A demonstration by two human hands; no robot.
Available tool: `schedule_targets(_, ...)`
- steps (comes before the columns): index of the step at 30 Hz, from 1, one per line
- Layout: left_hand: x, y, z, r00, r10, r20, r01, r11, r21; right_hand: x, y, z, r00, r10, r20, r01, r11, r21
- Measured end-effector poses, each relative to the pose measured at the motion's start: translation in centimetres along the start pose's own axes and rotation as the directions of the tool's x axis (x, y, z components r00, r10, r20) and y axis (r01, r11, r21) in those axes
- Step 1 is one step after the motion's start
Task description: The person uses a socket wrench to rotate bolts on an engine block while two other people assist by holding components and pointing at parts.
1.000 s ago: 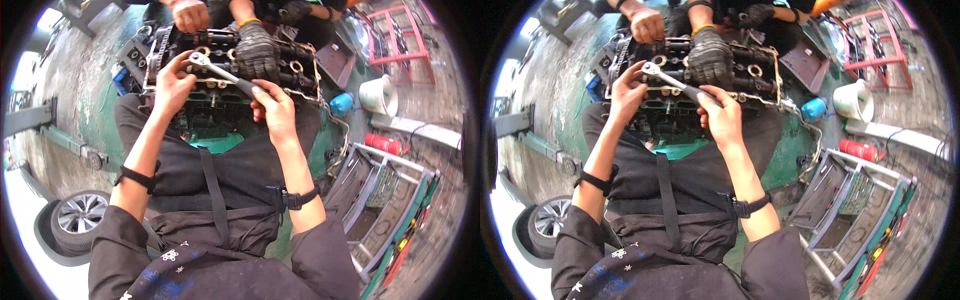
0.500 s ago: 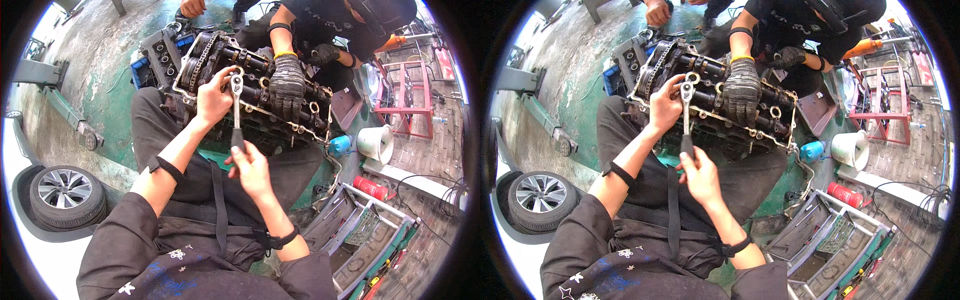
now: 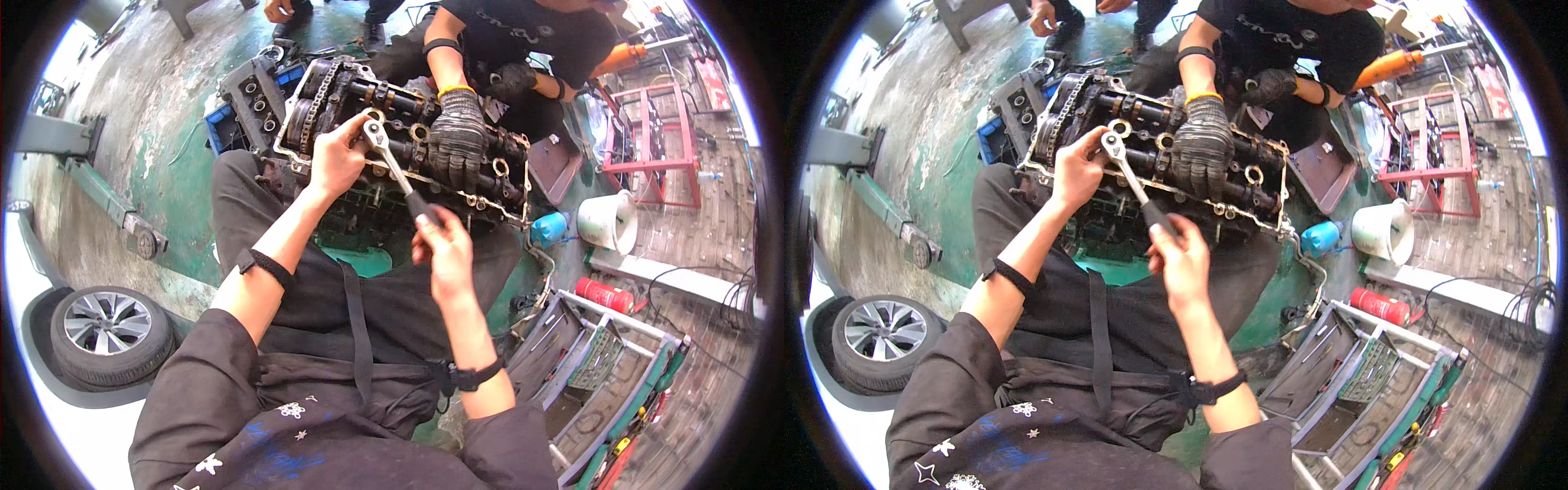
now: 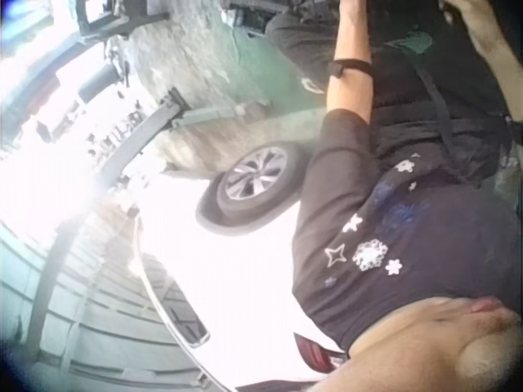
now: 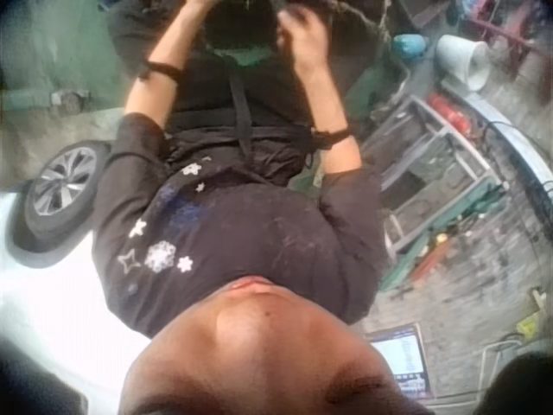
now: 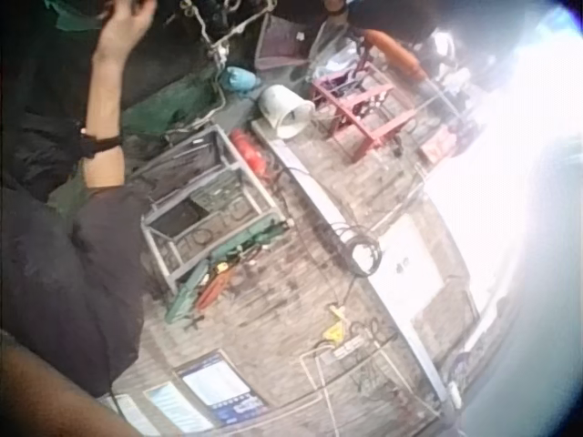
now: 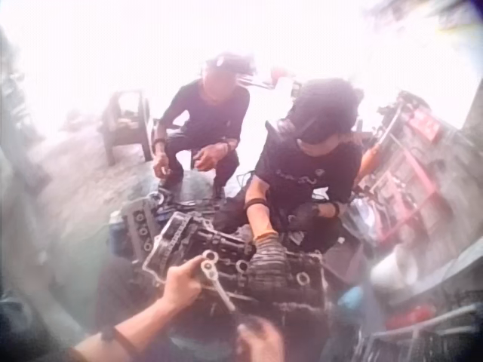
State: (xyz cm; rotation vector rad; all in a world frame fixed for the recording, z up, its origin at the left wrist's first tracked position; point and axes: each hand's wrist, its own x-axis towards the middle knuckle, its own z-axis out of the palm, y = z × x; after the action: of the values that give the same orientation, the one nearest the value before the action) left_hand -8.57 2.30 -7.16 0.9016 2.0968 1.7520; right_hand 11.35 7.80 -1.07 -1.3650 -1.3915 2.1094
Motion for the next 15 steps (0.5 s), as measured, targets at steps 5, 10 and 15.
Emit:
schedule_targets(5,0.3,-0.4,0.1,1.000,-0.014,-0.018,0.014,1.000,-0.015,2.5,-1.8,-1.9,0.995,-0.057,-0.081,0.057,0.998,-0.001)
schedule_targets(10,0.5,0.2,-0.4,0.996,-0.086,0.019,0.086,0.996,0.011,0.8,-0.3,0.1,0.994,0.049,0.101,-0.045,0.998,-0.041)
schedule_targets(15,1.0,2.4,-1.9,0.952,0.307,-0.023,-0.284,0.904,0.321,-2.0,0.5,4.4,0.902,0.191,0.386,-0.153,0.980,-0.128)
